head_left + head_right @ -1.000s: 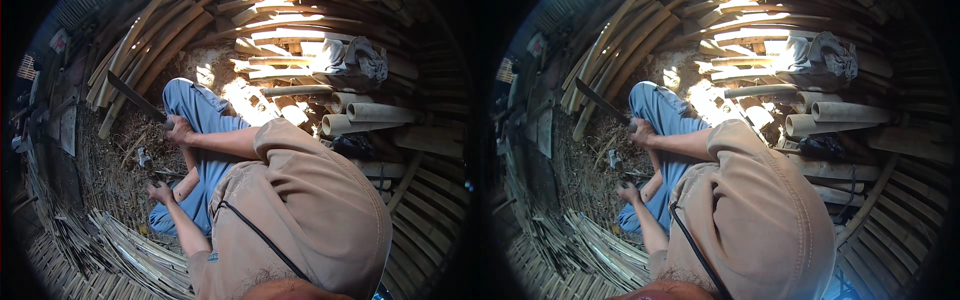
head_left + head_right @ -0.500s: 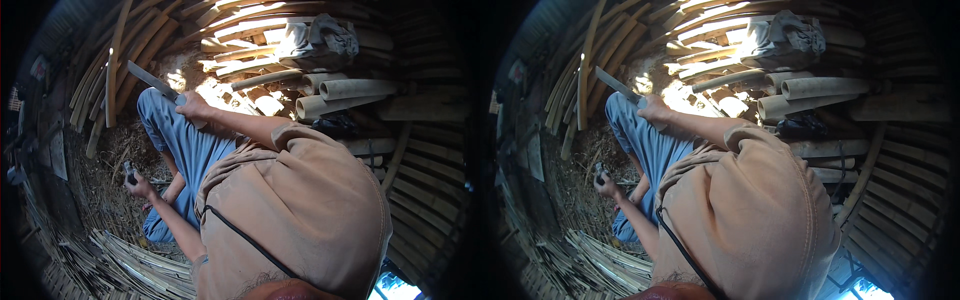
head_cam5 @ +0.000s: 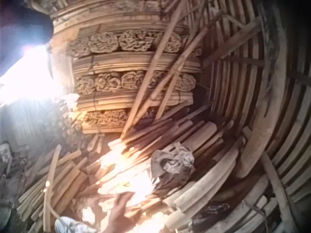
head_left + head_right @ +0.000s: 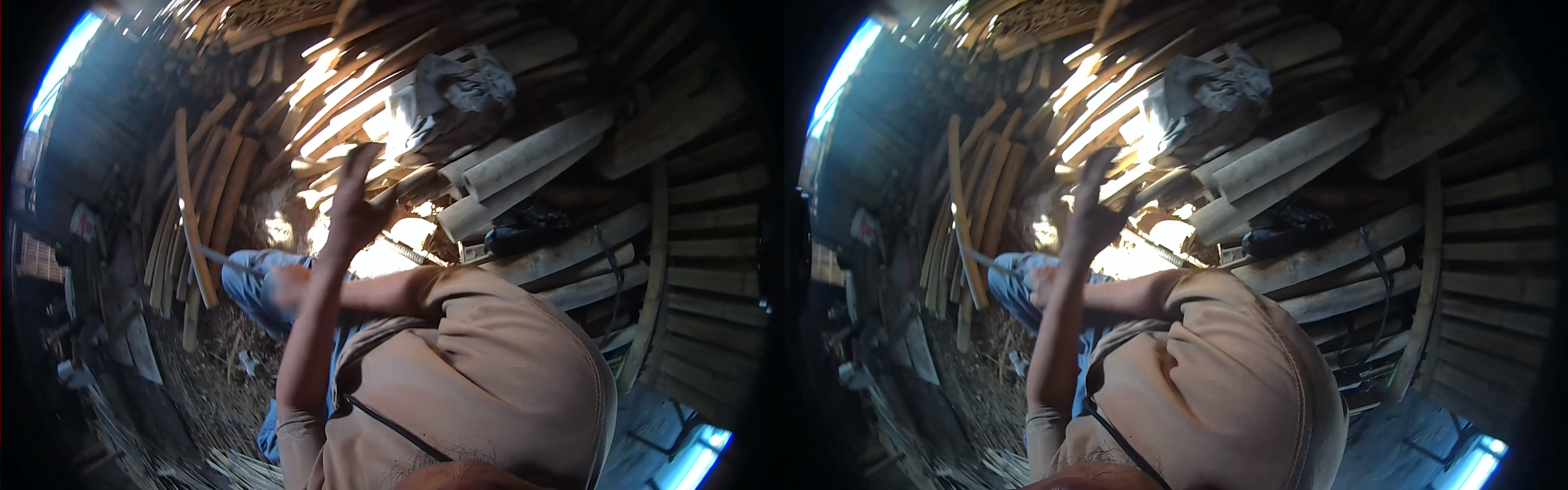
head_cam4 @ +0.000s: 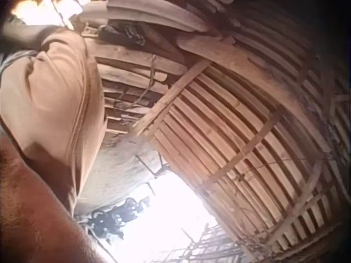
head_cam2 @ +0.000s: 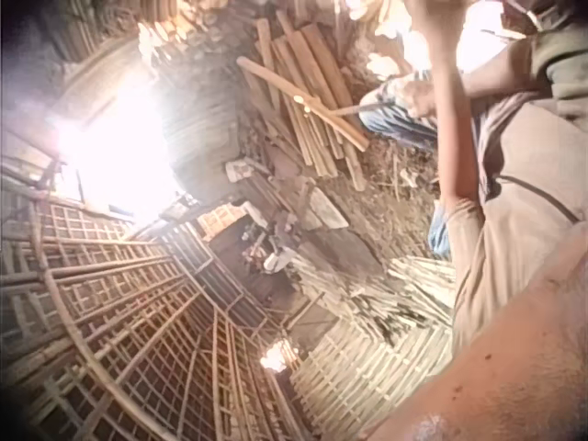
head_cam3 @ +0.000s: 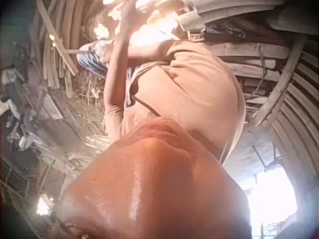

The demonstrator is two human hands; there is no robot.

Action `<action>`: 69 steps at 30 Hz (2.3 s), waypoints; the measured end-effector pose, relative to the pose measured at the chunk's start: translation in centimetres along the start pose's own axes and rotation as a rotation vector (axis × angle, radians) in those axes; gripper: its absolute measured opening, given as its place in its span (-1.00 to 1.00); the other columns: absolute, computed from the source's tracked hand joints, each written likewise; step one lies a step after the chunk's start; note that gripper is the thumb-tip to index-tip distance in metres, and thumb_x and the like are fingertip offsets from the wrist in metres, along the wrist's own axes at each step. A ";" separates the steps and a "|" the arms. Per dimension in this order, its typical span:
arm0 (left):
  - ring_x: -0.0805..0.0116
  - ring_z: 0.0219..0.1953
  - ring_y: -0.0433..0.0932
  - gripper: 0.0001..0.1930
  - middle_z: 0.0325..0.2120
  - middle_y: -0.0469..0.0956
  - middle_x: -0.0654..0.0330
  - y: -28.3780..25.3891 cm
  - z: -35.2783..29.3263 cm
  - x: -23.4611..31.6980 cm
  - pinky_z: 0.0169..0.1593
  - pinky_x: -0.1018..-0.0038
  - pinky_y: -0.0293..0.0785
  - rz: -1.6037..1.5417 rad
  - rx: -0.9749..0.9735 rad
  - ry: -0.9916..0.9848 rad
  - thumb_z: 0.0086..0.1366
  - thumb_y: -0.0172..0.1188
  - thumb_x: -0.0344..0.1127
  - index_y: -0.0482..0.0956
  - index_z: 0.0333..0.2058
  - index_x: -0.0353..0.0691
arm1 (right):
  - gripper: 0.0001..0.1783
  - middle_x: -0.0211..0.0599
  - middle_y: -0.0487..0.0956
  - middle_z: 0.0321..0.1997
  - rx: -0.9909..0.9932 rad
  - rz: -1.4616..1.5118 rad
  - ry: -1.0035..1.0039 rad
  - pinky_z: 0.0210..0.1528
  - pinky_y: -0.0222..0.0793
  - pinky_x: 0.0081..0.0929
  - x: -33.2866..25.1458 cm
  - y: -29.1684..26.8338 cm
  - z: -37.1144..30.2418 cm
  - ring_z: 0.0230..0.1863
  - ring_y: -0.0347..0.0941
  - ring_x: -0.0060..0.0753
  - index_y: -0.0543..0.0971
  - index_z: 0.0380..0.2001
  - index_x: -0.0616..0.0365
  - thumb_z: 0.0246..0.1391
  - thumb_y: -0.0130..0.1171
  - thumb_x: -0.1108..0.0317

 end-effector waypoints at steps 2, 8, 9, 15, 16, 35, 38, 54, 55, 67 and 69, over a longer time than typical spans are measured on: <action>-0.08 0.27 0.44 -0.32 0.29 0.34 -0.08 8.2 2.1 3.5 0.20 0.13 0.53 0.051 -0.273 -0.031 0.11 0.46 -0.39 0.49 0.25 0.01 | -0.48 0.21 0.60 -0.33 -0.009 0.123 -0.047 -0.15 0.49 0.07 -0.1 -1.3 -1.3 -0.21 0.58 0.29 0.40 -0.11 0.37 0.03 0.24 0.14; -0.20 0.34 0.30 -0.45 0.33 0.24 -0.14 18.6 0.7 1.4 0.34 0.03 0.32 0.320 -0.508 0.272 0.17 0.40 -0.21 0.61 0.18 0.26 | -0.56 0.24 0.60 -0.28 0.021 0.165 -0.093 -0.13 0.50 0.08 -4.2 -1.6 -1.6 -0.16 0.60 0.26 0.40 -0.14 0.29 0.04 0.21 0.18; -0.18 0.32 0.33 -0.55 0.27 0.30 -0.13 18.4 1.2 0.3 0.33 0.07 0.34 0.178 -0.498 0.225 0.18 0.37 -0.23 0.67 0.08 0.28 | -0.57 0.22 0.61 -0.27 0.006 0.173 -0.152 -0.13 0.49 0.08 -5.0 -1.4 -1.8 -0.15 0.60 0.25 0.39 -0.14 0.26 0.04 0.21 0.18; -0.13 0.17 0.49 -0.45 0.16 0.41 -0.17 12.3 -1.3 2.1 0.16 0.12 0.51 -0.070 -0.347 0.108 0.16 0.34 -0.46 0.61 0.15 0.11 | -0.52 0.23 0.62 -0.25 0.061 0.231 -0.020 -0.04 0.46 0.12 -1.2 -3.1 -2.3 -0.13 0.57 0.33 0.44 -0.15 0.29 0.03 0.23 0.10; -0.09 0.13 0.53 -0.46 0.15 0.44 -0.16 8.9 -1.4 2.3 0.13 0.16 0.54 -0.142 -0.293 -0.049 0.16 0.33 -0.49 0.61 0.15 0.06 | -0.50 0.25 0.62 -0.24 0.035 0.258 0.002 -0.02 0.45 0.13 -1.2 -3.1 -2.3 -0.13 0.57 0.34 0.46 -0.15 0.30 0.02 0.23 0.08; 0.34 -0.09 0.51 -0.74 -0.20 0.54 0.16 -49.9 -18.1 30.1 0.11 0.37 0.39 0.483 1.060 -0.255 0.32 0.05 -0.29 0.56 -0.14 -0.34 | -0.45 0.24 0.64 -0.25 -0.341 0.143 -0.297 -0.02 0.51 -0.02 -8.9 -0.6 -3.6 -0.14 0.62 0.28 0.53 -0.03 0.33 0.00 0.30 0.15; 0.37 -0.15 0.46 -0.76 -0.26 0.50 0.22 -49.4 -19.8 35.3 0.05 0.43 0.36 0.779 1.152 -0.254 0.33 0.03 -0.31 0.56 -0.17 -0.33 | -0.43 0.25 0.64 -0.10 -0.437 0.185 -0.275 0.09 0.47 -0.02 -9.7 -1.2 -4.0 -0.02 0.58 0.27 0.54 0.01 0.33 -0.01 0.28 0.15; 0.13 -0.45 0.54 -0.68 -0.50 0.59 0.06 -57.7 -30.3 39.8 -0.25 0.26 0.46 1.692 1.079 -0.432 0.25 0.27 -0.05 0.62 -0.30 -0.22 | -0.52 -0.08 0.67 -0.21 -0.696 0.288 -0.588 0.01 0.54 -0.35 -28.1 -10.5 2.6 -0.09 0.63 -0.27 0.56 0.07 0.30 0.03 0.29 0.44; 0.21 -0.48 0.55 -0.66 -0.54 0.59 0.10 -58.8 -30.6 38.6 -0.30 0.27 0.46 1.602 1.067 -0.492 0.23 0.27 -0.02 0.62 -0.31 -0.23 | -0.52 -0.09 0.66 -0.23 -0.624 0.174 -0.714 -0.05 0.55 -0.36 -30.3 -11.3 3.4 -0.15 0.64 -0.27 0.56 0.07 0.29 0.02 0.25 0.44; 0.15 -0.38 0.62 -0.66 -0.44 0.65 0.05 -63.0 -36.6 28.6 -0.16 0.28 0.52 1.320 0.984 -0.677 0.16 0.35 -0.09 0.62 -0.21 -0.21 | -0.38 -0.16 0.62 -0.16 -0.726 -0.058 -0.890 -0.56 0.45 -0.48 -49.4 5.6 12.4 -0.56 0.50 -0.56 0.38 0.22 0.11 0.04 0.19 0.57; 0.11 -0.33 0.65 -0.65 -0.41 0.67 0.04 -64.5 -38.3 27.8 -0.15 0.28 0.53 1.247 1.010 -0.703 0.14 0.36 -0.08 0.64 -0.21 -0.20 | -0.35 -0.11 0.64 -0.15 -0.739 -0.208 -0.860 -0.47 0.52 -0.40 -50.8 11.7 14.3 -0.46 0.58 -0.44 0.41 0.22 0.13 -0.01 0.24 0.48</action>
Point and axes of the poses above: each hand's wrist, its own z-axis towards the middle knuckle, its own y-axis out of the palm, x = y × z, the point moved 10 cm from there along z, towards the middle knuckle
